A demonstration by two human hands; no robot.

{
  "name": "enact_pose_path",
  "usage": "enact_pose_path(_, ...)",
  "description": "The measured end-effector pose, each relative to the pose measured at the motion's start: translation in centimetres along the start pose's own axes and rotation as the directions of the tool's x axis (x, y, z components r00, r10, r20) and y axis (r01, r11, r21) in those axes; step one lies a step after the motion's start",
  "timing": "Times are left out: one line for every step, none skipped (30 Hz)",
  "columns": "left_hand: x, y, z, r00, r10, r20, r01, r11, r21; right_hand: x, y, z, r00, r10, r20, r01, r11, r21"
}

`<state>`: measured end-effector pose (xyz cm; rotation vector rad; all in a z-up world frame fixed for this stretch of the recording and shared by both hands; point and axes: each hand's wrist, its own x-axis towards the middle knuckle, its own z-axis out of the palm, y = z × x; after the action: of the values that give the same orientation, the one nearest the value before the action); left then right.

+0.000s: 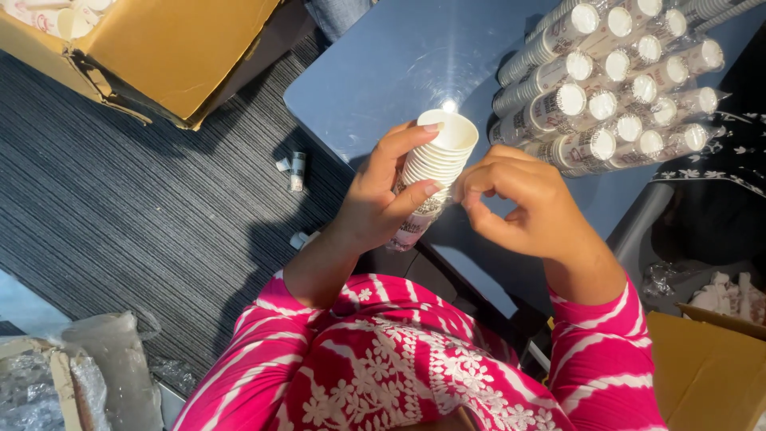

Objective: Sorting, stacking, and placing plastic wrap over paper cups before organizing them into groups on a table.

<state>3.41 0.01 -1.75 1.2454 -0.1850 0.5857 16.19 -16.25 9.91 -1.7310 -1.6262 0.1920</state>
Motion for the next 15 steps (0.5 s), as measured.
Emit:
enact_pose_path(0.1,0.1,0.1,0.998,0.066,-0.006,-0.065,0.988,0.143,0.0,-0.3,-0.2,0.999,-0.004,0.036,0.004,1.0,0.004)
enact_pose_path(0.3,0.2,0.2,0.991,0.133,-0.001,-0.127,0.951,0.282,0.0,-0.6,-0.3,0.997,-0.009,0.071,0.008,1.0,0.008)
enact_pose_path(0.4,0.4,0.3,0.991,0.133,0.002,-0.129,0.951,0.282,-0.1,-0.9,0.0,0.998,-0.009,0.068,0.008,1.0,0.006)
enact_pose_path(0.6,0.6,0.4,0.987,0.16,0.002,-0.15,0.922,0.356,-0.2,-1.2,0.3,0.995,0.086,0.049,-0.088,0.995,0.038)
enact_pose_path(0.7,0.7,0.6,0.983,0.186,0.003,-0.169,0.888,0.427,-0.4,-1.6,0.7,0.983,0.182,0.034,-0.184,0.98,0.073)
enact_pose_path(0.8,0.7,0.7,0.983,0.185,0.006,-0.17,0.888,0.427,-0.6,-1.7,1.1,0.982,0.184,0.031,-0.186,0.98,0.073)
enact_pose_path(0.8,0.8,0.7,0.978,0.21,0.001,-0.187,0.87,0.457,-0.7,-1.7,1.6,0.964,0.267,-0.006,-0.264,0.959,0.103)
enact_pose_path(0.9,0.8,0.8,0.972,0.235,-0.003,-0.204,0.85,0.486,-0.9,-1.8,2.0,0.937,0.348,-0.04,-0.34,0.931,0.136)
enact_pose_path(0.8,0.9,0.9,0.972,0.235,-0.001,-0.205,0.85,0.486,-1.4,-1.5,2.3,0.936,0.349,-0.042,-0.34,0.93,0.136)
enact_pose_path(0.8,0.9,1.0,0.966,0.258,0.002,-0.223,0.831,0.51,-1.9,-1.2,2.7,0.903,0.429,-0.027,-0.409,0.875,0.258)
enact_pose_path(0.7,0.9,1.1,0.959,0.282,0.005,-0.241,0.811,0.534,-2.4,-0.9,3.0,0.864,0.504,0.0,-0.467,0.802,0.373)
enact_pose_path(0.6,0.9,1.1,0.959,0.282,0.006,-0.242,0.811,0.533,-2.4,-1.1,3.0,0.864,0.504,-0.002,-0.467,0.802,0.373)
enact_pose_path(0.6,1.0,1.1,0.955,0.296,0.003,-0.248,0.795,0.553,-2.4,-1.2,3.1,0.87,0.492,0.037,-0.446,0.752,0.485)
enact_pose_path(0.5,1.0,1.1,0.951,0.31,0.0,-0.254,0.779,0.573,-2.4,-1.4,3.1,0.876,0.476,0.075,-0.424,0.687,0.59)
enact_pose_path(0.5,1.0,1.1,0.951,0.311,0.0,-0.254,0.778,0.574,-2.5,-1.4,3.1,0.877,0.475,0.075,-0.423,0.688,0.59)
